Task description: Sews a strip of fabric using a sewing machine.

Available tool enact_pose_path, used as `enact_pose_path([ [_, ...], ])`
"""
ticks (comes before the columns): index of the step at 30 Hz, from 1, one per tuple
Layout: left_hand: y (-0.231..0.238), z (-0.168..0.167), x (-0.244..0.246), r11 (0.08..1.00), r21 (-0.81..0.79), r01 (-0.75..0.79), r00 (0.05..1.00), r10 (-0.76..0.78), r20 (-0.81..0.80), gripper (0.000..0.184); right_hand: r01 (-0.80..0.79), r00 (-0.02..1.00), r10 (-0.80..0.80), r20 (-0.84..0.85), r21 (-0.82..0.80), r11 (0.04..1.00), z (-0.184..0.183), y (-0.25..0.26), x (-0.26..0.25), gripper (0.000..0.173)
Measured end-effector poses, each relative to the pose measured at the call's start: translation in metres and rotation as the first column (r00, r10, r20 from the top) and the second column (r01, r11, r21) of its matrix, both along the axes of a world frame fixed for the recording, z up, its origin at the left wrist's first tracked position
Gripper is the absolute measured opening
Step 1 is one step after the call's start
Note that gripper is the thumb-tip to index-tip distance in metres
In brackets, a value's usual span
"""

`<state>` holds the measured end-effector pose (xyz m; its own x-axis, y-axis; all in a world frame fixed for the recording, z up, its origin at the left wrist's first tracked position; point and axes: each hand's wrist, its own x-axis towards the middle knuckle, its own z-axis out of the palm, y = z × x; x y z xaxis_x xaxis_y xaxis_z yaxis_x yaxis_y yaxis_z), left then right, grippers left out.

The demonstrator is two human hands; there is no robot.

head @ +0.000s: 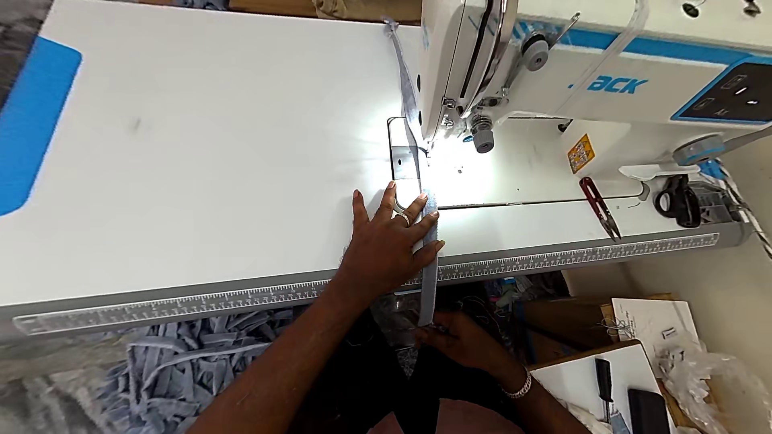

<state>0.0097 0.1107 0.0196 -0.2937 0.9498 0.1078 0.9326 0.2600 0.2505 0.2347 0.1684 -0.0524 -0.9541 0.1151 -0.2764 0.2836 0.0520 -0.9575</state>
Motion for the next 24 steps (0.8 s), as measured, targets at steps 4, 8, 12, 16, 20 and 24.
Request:
enact_pose_path([
  [4,0.0,0.0,0.0,1.0,-0.005,0.001,1.0,-0.001,-0.002,0.061,0.017,0.999,-0.021,-0.044,-0.092,0.996,0.004,-0.004,0.0,0.025],
  [8,0.0,0.0,0.0,1.0,0.005,0.005,1.0,-0.005,0.004,0.06,0.069,0.995,-0.084,-0.061,-0.214,0.974,0.002,-0.006,0.001,0.03],
  [12,0.0,0.004,-0.001,1.0,0.001,0.0,1.0,0.0,0.016,0.055,0.15,0.987,-0.159,-0.04,-0.172,0.974,0.001,-0.005,0.002,0.028],
  [16,0.002,0.006,-0.001,1.0,-0.008,-0.011,1.0,0.012,0.027,0.062,0.134,0.991,-0.135,-0.009,-0.108,0.985,0.0,-0.003,0.005,0.029],
  [20,0.01,0.01,-0.01,0.995,-0.076,-0.06,0.998,0.06,-0.007,0.074,0.107,0.994,-0.106,0.019,-0.123,0.987,0.001,-0.005,0.003,0.028],
  [24,0.027,0.012,-0.03,0.991,-0.083,-0.109,0.994,0.107,-0.022,0.069,0.102,0.995,-0.099,0.025,-0.107,0.989,0.0,-0.007,0.002,0.029],
])
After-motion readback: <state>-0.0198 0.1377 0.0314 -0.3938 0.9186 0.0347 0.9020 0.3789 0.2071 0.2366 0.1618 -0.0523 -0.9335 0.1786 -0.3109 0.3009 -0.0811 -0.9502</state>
